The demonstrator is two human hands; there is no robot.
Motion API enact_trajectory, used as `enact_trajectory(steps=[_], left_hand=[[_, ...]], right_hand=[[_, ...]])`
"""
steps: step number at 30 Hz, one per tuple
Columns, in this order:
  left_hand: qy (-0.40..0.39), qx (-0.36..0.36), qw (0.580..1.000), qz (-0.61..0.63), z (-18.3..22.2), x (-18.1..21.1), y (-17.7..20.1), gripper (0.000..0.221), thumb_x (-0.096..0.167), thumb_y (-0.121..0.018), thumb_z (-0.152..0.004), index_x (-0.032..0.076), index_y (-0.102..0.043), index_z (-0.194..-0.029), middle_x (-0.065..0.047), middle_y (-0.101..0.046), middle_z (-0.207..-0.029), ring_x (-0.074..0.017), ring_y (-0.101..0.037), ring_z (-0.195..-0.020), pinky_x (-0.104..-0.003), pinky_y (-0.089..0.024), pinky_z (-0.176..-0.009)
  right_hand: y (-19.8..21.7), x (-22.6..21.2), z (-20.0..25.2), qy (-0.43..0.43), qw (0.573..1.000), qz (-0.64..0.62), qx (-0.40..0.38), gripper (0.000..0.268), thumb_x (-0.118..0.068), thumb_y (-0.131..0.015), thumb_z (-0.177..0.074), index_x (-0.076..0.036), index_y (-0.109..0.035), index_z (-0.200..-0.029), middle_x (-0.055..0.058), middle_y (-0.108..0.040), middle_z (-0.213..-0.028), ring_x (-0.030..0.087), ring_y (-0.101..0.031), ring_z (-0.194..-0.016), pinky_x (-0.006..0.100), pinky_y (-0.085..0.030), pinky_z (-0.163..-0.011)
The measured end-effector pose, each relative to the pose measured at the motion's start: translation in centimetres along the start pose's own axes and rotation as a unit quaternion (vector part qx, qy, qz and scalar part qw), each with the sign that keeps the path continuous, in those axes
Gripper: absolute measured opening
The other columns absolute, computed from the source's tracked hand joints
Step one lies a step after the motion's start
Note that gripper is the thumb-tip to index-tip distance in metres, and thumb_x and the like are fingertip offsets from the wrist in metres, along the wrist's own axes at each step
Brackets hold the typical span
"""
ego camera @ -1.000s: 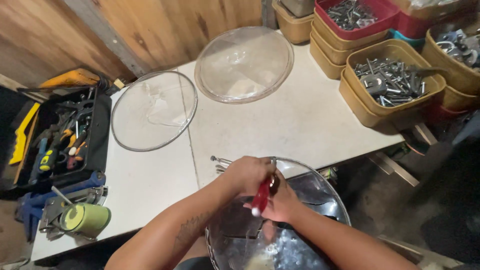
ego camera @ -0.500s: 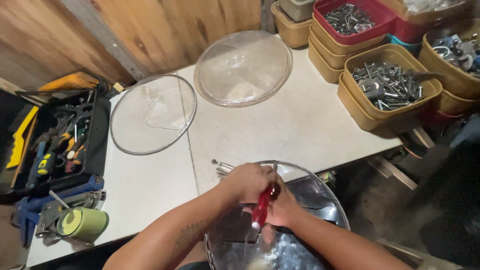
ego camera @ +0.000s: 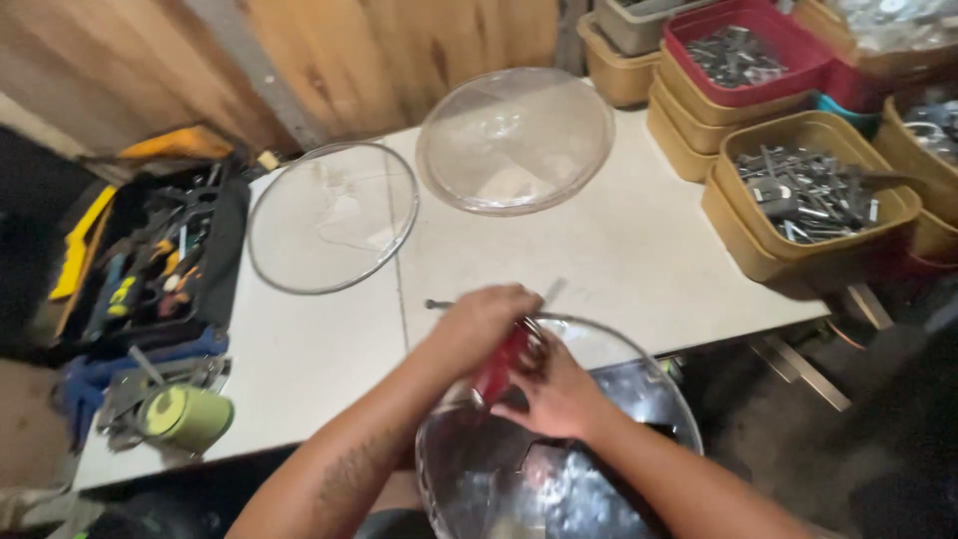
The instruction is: Repairing drum heads by adjusting tension rods with a screwdriver
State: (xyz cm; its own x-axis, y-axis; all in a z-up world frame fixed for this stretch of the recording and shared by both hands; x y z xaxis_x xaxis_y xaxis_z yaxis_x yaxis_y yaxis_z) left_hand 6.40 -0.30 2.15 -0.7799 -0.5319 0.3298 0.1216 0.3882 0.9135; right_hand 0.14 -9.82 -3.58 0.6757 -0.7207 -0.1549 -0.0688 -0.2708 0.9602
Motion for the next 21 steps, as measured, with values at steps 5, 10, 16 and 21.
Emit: enact_trajectory(steps=[5,10,16,21], left_hand=[[0.208,0.005,0.975,-0.083,6.8,-9.2,3.3,0.022,0.037,-0.058,-0.098,0.031,-0.058,-0.119,0.005,-0.061,-0.102,-0.0223,-0.071,-0.102,-0.038,-0.058,-0.091],[0.354,-0.091,0.917,-0.156,10.6,-8.6,6.3,0.055,0.028,-0.064,-0.095,0.038,-0.048,-0.146,-0.003,-0.059,-0.112,-0.0337,-0.065,-0.108,-0.053,-0.054,-0.095],[0.406,-0.035,0.890,-0.206,13.3,-10.7,6.4,0.075,0.030,-0.084,-0.078,0.030,-0.051,-0.145,-0.006,-0.058,-0.123,-0.0343,-0.060,-0.118,-0.052,-0.050,-0.097],[0.373,0.233,0.890,-0.119,17.3,-5.8,6.5,0.048,0.019,-0.067,-0.084,0.015,-0.062,-0.132,-0.010,-0.065,-0.111,-0.0325,-0.062,-0.096,-0.049,-0.049,-0.089]], right_hand=[[-1.5,1.4,-3.7,-0.021,0.993,0.005,-0.118,0.069,-0.072,-0.048,-0.089,-0.036,-0.052,-0.149,-0.002,-0.053,-0.153,0.040,-0.043,-0.144,0.066,-0.034,-0.114],[0.7,3.0,-4.9,-0.161,0.986,0.041,-0.029,0.059,-0.049,-0.055,-0.096,-0.023,-0.053,-0.150,0.004,-0.050,-0.156,0.033,-0.039,-0.149,0.060,-0.022,-0.124],[6.2,1.1,1.7,-0.094,0.980,-0.056,0.164,0.045,-0.046,-0.065,-0.092,-0.018,-0.071,-0.127,0.006,-0.071,-0.126,0.030,-0.068,-0.117,0.044,-0.051,-0.103],[4.1,-1.0,12.7,-0.200,0.941,-0.243,0.125,0.041,-0.041,-0.075,-0.083,-0.023,-0.075,-0.121,-0.004,-0.080,-0.114,0.015,-0.070,-0.091,0.030,-0.053,-0.084]])
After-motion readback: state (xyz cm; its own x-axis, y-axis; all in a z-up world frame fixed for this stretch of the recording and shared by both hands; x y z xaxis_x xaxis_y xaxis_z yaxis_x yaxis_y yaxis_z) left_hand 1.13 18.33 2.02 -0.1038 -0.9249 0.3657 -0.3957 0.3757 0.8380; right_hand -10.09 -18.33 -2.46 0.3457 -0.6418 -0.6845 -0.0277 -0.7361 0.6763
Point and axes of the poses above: each hand's wrist, its own z-axis away from the middle knuckle, its own y-axis out of the back of the hand, x = y × z, the point moved 6 cm from there along -z, towards the middle knuckle
